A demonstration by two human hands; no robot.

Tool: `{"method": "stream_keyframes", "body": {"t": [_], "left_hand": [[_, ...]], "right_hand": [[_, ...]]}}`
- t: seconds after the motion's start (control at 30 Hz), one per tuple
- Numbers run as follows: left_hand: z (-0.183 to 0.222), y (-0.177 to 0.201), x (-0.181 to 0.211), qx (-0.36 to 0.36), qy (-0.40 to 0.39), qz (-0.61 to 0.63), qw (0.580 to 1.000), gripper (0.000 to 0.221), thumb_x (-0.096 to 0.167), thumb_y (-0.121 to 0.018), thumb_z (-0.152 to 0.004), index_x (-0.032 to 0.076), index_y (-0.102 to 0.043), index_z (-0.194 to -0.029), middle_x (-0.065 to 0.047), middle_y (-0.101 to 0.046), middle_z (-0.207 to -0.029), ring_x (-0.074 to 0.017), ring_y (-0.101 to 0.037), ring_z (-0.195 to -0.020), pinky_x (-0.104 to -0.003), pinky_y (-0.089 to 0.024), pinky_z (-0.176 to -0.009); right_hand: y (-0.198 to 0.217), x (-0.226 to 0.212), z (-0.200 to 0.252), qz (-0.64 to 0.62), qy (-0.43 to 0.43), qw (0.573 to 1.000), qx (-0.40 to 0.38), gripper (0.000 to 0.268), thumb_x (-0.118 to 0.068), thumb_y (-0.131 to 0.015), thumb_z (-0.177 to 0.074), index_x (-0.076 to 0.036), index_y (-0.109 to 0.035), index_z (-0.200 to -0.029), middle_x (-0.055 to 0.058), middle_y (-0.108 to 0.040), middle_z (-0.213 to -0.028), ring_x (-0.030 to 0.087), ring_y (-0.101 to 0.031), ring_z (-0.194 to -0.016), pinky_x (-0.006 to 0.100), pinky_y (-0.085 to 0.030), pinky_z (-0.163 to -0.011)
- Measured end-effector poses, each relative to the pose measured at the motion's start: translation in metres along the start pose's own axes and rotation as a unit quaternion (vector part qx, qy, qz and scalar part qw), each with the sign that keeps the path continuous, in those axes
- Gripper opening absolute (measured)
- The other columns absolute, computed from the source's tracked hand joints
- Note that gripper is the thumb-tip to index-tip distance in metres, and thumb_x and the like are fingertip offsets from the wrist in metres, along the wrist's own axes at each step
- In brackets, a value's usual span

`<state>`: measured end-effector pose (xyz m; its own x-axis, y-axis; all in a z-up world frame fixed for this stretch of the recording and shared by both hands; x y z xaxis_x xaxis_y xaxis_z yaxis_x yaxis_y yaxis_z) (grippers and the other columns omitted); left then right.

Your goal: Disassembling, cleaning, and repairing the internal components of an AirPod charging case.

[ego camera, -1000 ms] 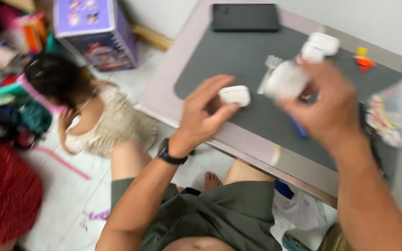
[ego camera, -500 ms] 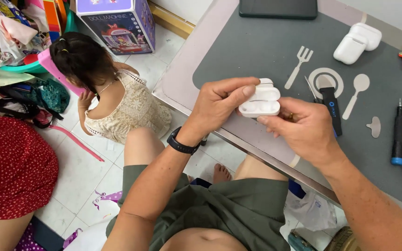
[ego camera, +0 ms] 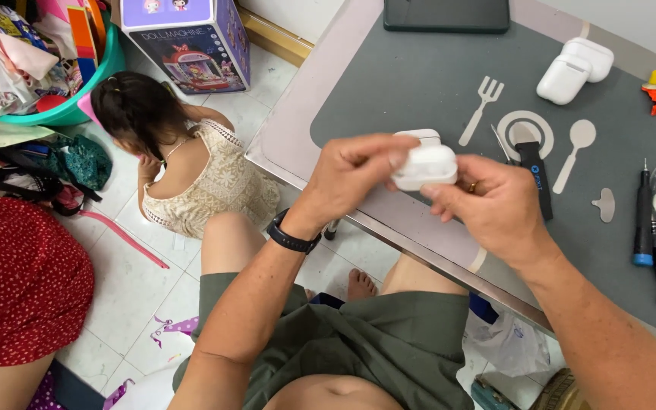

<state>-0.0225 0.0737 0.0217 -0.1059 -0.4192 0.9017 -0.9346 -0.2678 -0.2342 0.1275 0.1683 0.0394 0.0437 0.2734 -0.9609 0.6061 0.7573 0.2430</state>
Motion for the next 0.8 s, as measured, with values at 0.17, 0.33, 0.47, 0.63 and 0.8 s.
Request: {"method": "stream_keyframes", "body": {"t": [0.17, 0.33, 0.47, 0.63, 0.8], "left_hand": [[0.000, -0.011, 0.014, -0.058, -0.042, -0.035, 0.997, 0.023, 0.011, -0.072, -0.101, 0.012, -0.074, -0.124, -0.014, -0.074, -0.124, -0.0196, -0.070, -0.114, -0.035, -0.062, -0.089], [0.002, -0.013, 0.012, -0.047, -0.069, -0.101, 0.991, 0.027, 0.014, -0.070, -0.102, 0.014, -0.072, -0.129, -0.010, -0.074, -0.127, -0.0219, -0.069, -0.121, -0.039, -0.057, -0.101], [-0.004, -0.001, 0.035, 0.051, -0.065, -0.133, 0.988, 0.026, 0.014, -0.070, -0.098, 0.014, -0.071, -0.124, -0.005, -0.074, -0.124, -0.0117, -0.067, -0.089, -0.024, -0.055, -0.076], [-0.015, -0.001, 0.035, 0.040, -0.036, -0.458, 0.887, 0.063, 0.024, -0.077, -0.090, 0.014, -0.051, -0.146, -0.013, -0.053, -0.152, -0.0255, -0.064, -0.125, -0.030, -0.057, -0.085], [-0.015, -0.032, 0.034, -0.048, -0.116, -0.528, 0.840, 0.072, 0.014, -0.085, -0.080, 0.011, -0.052, -0.143, -0.008, -0.068, -0.131, -0.0258, -0.063, -0.108, -0.035, -0.047, -0.099]], "right_hand": [[0.005, 0.008, -0.003, -0.026, -0.034, 0.999, -0.005, 0.029, 0.006, -0.072, -0.088, 0.016, -0.066, -0.114, 0.029, -0.072, -0.083, 0.027, -0.074, -0.062, 0.032, -0.062, -0.045], [-0.001, -0.019, -0.003, 0.022, 0.005, 1.000, -0.005, 0.058, 0.010, -0.074, -0.083, 0.009, -0.056, -0.139, 0.029, -0.073, -0.092, 0.029, -0.076, -0.070, 0.032, -0.065, -0.053], [0.054, -0.039, 0.000, 0.163, 0.030, 0.985, 0.043, 0.050, 0.007, -0.072, -0.090, -0.005, -0.062, -0.139, 0.013, -0.073, -0.096, 0.014, -0.065, -0.063, 0.023, -0.060, -0.055], [0.178, 0.011, -0.005, 0.279, -0.072, 0.945, 0.154, 0.040, 0.009, -0.053, -0.114, 0.014, -0.054, -0.153, 0.029, -0.063, -0.097, 0.027, -0.058, -0.066, 0.032, -0.047, -0.046], [0.210, 0.053, -0.001, 0.469, -0.230, 0.834, 0.178, 0.043, -0.021, -0.069, -0.107, 0.000, -0.067, -0.145, 0.021, -0.071, -0.077, 0.025, -0.059, -0.042, 0.037, -0.049, -0.035]]}}
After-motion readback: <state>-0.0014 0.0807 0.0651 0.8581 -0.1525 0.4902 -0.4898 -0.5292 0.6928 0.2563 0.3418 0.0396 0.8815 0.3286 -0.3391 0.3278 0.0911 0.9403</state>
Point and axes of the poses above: each hand's wrist, its own z-axis away from the middle knuckle, its own y-axis out of the back of the hand, x = y × z, the point moved 9 cm from there along -z, towards the middle knuckle
